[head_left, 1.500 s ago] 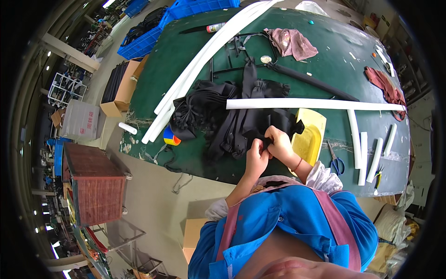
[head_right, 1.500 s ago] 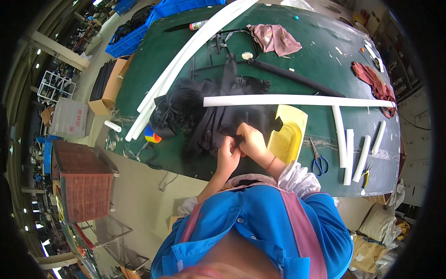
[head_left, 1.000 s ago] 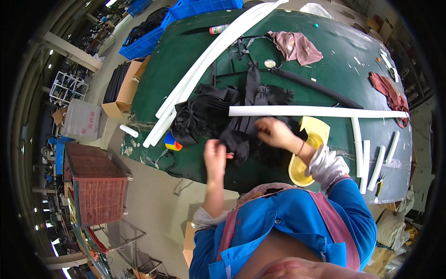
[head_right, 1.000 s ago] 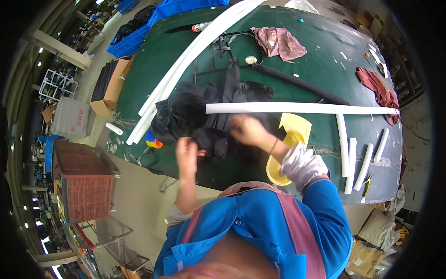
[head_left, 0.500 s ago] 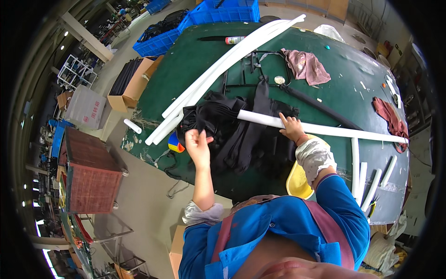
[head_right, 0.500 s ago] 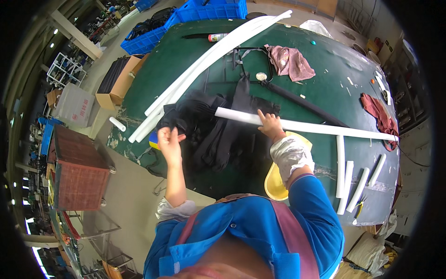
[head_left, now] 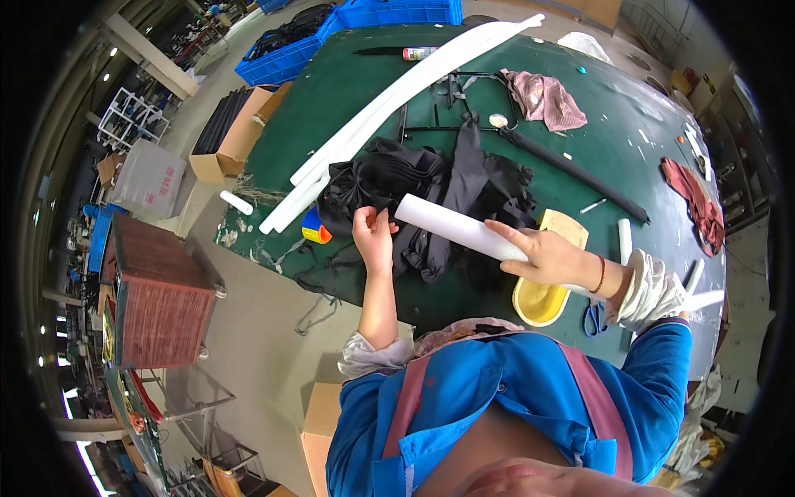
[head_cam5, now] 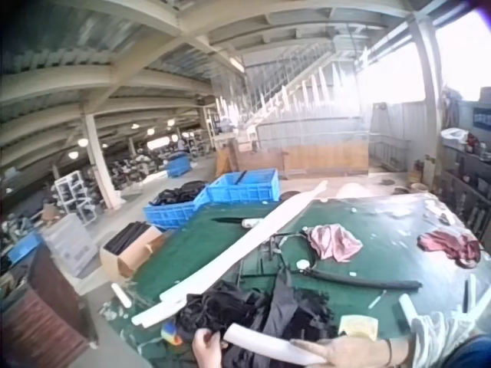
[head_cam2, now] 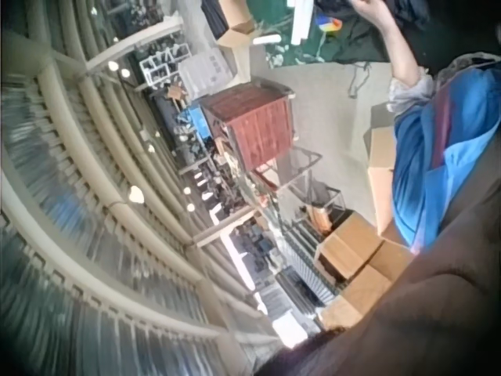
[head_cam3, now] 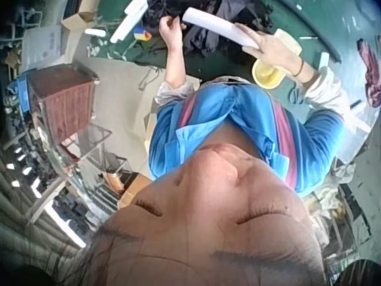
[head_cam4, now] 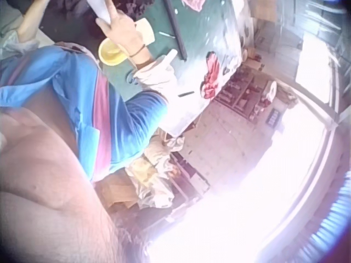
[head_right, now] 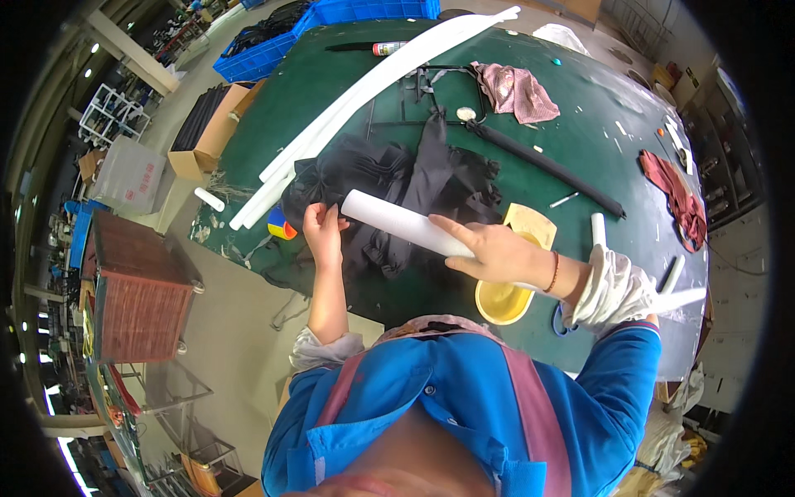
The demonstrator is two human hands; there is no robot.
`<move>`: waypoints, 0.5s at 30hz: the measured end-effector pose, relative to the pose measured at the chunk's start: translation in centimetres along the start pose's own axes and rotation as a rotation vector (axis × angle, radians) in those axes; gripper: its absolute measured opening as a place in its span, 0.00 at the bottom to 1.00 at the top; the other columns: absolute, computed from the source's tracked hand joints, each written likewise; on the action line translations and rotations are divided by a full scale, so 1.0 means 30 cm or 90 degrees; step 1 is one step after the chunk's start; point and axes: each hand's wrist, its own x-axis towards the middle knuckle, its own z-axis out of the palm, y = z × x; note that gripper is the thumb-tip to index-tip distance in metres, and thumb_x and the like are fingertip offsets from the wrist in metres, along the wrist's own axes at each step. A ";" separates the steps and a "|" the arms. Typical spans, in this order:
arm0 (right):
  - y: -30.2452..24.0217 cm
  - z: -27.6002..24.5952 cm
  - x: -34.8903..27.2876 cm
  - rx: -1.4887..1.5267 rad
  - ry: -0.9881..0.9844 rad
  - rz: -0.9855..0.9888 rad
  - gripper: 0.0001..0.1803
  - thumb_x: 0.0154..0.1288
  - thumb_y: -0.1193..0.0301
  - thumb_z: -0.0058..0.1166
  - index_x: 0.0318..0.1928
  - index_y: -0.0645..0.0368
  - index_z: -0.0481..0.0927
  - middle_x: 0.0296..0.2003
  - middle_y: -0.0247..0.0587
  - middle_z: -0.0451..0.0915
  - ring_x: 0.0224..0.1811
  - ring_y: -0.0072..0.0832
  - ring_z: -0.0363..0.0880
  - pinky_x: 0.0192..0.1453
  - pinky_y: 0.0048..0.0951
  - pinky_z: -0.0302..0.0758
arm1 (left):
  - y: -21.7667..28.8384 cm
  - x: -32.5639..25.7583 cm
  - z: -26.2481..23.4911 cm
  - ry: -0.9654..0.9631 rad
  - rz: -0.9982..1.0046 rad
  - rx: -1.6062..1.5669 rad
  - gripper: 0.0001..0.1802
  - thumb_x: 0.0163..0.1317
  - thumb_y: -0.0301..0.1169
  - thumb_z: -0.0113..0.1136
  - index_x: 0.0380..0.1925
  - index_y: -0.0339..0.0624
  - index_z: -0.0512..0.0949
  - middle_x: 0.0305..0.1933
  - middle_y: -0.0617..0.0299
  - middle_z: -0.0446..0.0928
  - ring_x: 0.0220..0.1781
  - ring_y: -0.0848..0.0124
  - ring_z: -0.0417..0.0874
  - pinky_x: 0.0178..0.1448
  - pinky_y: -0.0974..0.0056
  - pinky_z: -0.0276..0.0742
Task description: The person repeatedly slides black fabric sleeves onto white cylindrical rods, trims excess fabric with scissors, and places the finished assemblies into a cardboard box. The process is repeated multiple times with consistent hand motions and tool use.
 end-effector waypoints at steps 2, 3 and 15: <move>-0.039 0.040 -0.032 0.038 -0.020 0.008 0.39 0.62 0.62 0.54 0.70 0.50 0.52 0.36 0.59 0.79 0.35 0.50 0.81 0.44 0.41 0.78 | -0.064 -0.006 -0.021 0.010 0.086 0.065 0.07 0.60 0.24 0.60 0.33 0.35 0.70 0.30 0.66 0.71 0.30 0.79 0.73 0.37 0.72 0.72; -0.043 0.068 -0.032 0.101 -0.047 0.009 0.38 0.63 0.62 0.52 0.71 0.49 0.51 0.37 0.61 0.79 0.35 0.50 0.81 0.44 0.40 0.78 | -0.038 -0.033 -0.010 0.007 0.097 0.069 0.07 0.60 0.24 0.60 0.34 0.35 0.71 0.30 0.66 0.72 0.31 0.79 0.72 0.38 0.72 0.71; -0.249 0.230 0.130 0.734 -0.101 0.139 0.42 0.63 0.63 0.55 0.71 0.59 0.48 0.42 0.41 0.75 0.31 0.26 0.79 0.33 0.24 0.77 | 0.100 -0.293 -0.073 -0.128 0.203 0.002 0.09 0.58 0.16 0.58 0.35 0.38 0.70 0.32 0.69 0.69 0.34 0.82 0.70 0.41 0.76 0.69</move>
